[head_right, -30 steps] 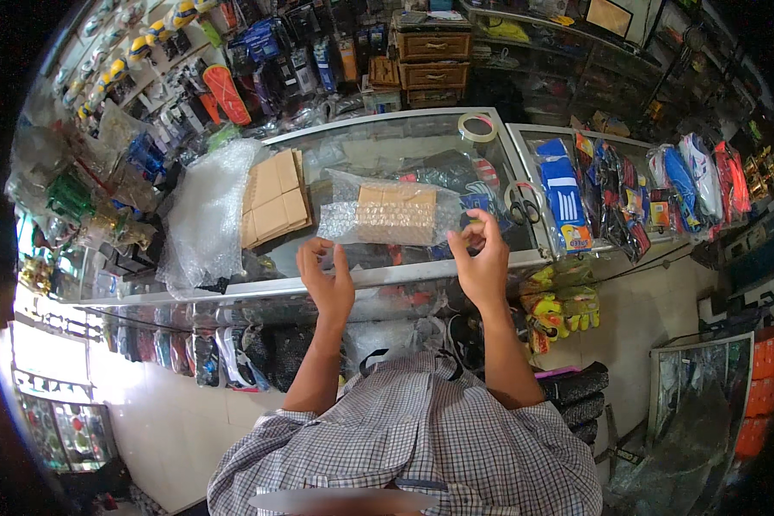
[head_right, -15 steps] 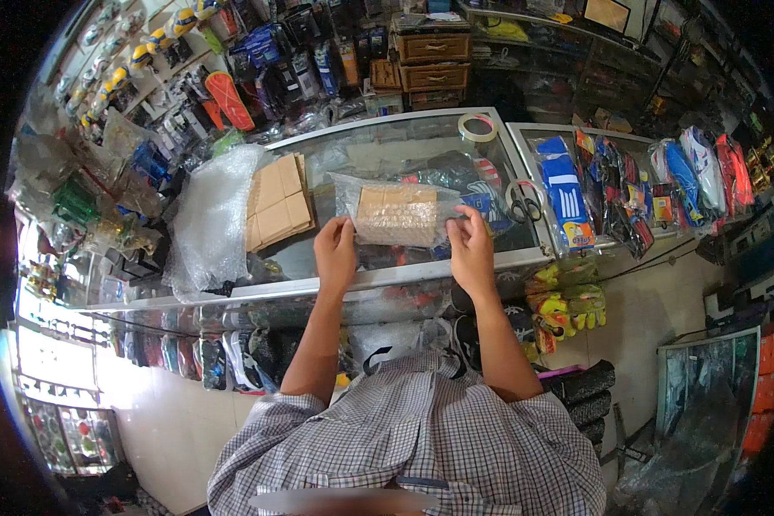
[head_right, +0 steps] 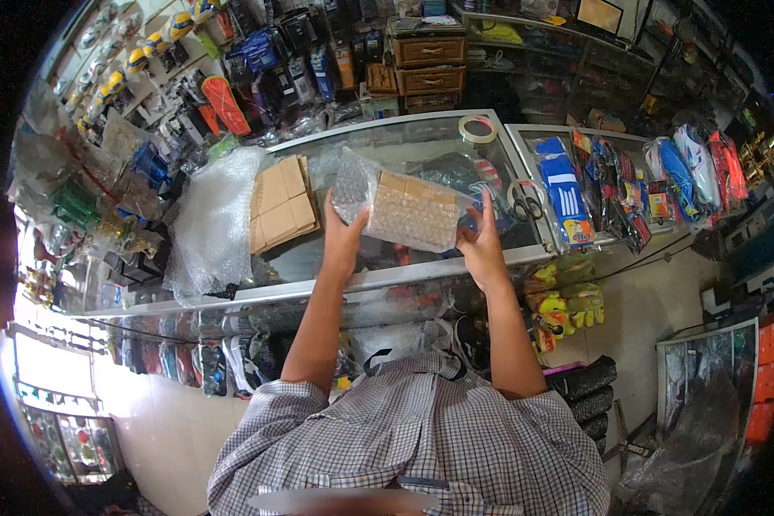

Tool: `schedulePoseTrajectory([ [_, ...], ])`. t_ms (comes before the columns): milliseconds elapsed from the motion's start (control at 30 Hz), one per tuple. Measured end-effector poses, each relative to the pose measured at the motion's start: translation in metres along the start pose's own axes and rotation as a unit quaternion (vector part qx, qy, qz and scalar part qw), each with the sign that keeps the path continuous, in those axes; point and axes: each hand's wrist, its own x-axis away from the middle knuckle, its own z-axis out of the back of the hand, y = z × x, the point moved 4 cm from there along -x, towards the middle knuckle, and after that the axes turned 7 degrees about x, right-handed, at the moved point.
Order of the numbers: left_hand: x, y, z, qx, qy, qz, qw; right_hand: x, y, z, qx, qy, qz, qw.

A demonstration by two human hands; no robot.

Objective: Packing a blue product into a cardboard box with bubble wrap and adhesive tape in a sports store environment.

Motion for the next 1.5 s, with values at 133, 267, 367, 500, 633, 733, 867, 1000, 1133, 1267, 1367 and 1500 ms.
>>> schedulePoseTrajectory([
  [133, 0.000, 0.000, -0.019, 0.262, -0.052, 0.098, 0.959, 0.000, 0.008, -0.007, -0.030, -0.067, 0.018, 0.997],
  [267, -0.001, -0.002, -0.019, 0.255, -0.123, 0.109, 0.953, 0.007, 0.013, -0.014, -0.020, 0.021, 0.034, 0.999],
  [367, 0.004, -0.002, -0.025, 0.216, -0.132, 0.086, 0.964, 0.007, 0.016, -0.011, 0.054, 0.052, 0.092, 0.993],
  [500, 0.013, 0.006, -0.023, 0.148, -0.111, 0.078, 0.980, 0.016, 0.011, -0.023, 0.079, 0.115, 0.100, 0.985],
  [633, 0.017, 0.005, -0.020, 0.134, -0.124, 0.034, 0.983, 0.024, 0.012, -0.025, 0.266, 0.168, 0.134, 0.940],
  [733, 0.026, 0.011, -0.024, 0.218, -0.134, 0.022, 0.966, 0.033, 0.008, -0.034, 0.177, 0.179, 0.146, 0.957],
  [867, 0.022, 0.002, -0.015, 0.063, -0.171, -0.043, 0.982, 0.053, -0.003, -0.048, -0.002, 0.180, 0.151, 0.972],
  [1000, 0.025, 0.003, -0.021, 0.045, -0.180, -0.044, 0.982, 0.077, -0.006, -0.046, 0.006, 0.148, 0.136, 0.980],
  [1133, 0.028, 0.010, -0.031, 0.021, -0.198, -0.070, 0.977, 0.105, -0.010, -0.047, 0.034, 0.134, 0.122, 0.983],
  [1267, 0.044, 0.007, -0.061, 0.016, -0.223, -0.083, 0.971, 0.142, -0.015, -0.031, 0.023, 0.146, 0.119, 0.982],
  [1367, 0.070, 0.006, -0.095, 0.011, -0.239, -0.097, 0.966, 0.173, -0.018, -0.008, 0.060, 0.173, 0.161, 0.970],
  [1500, 0.122, 0.017, -0.151, 0.038, -0.288, -0.008, 0.957, 0.222, -0.019, 0.035, 0.207, 0.254, 0.160, 0.931],
])
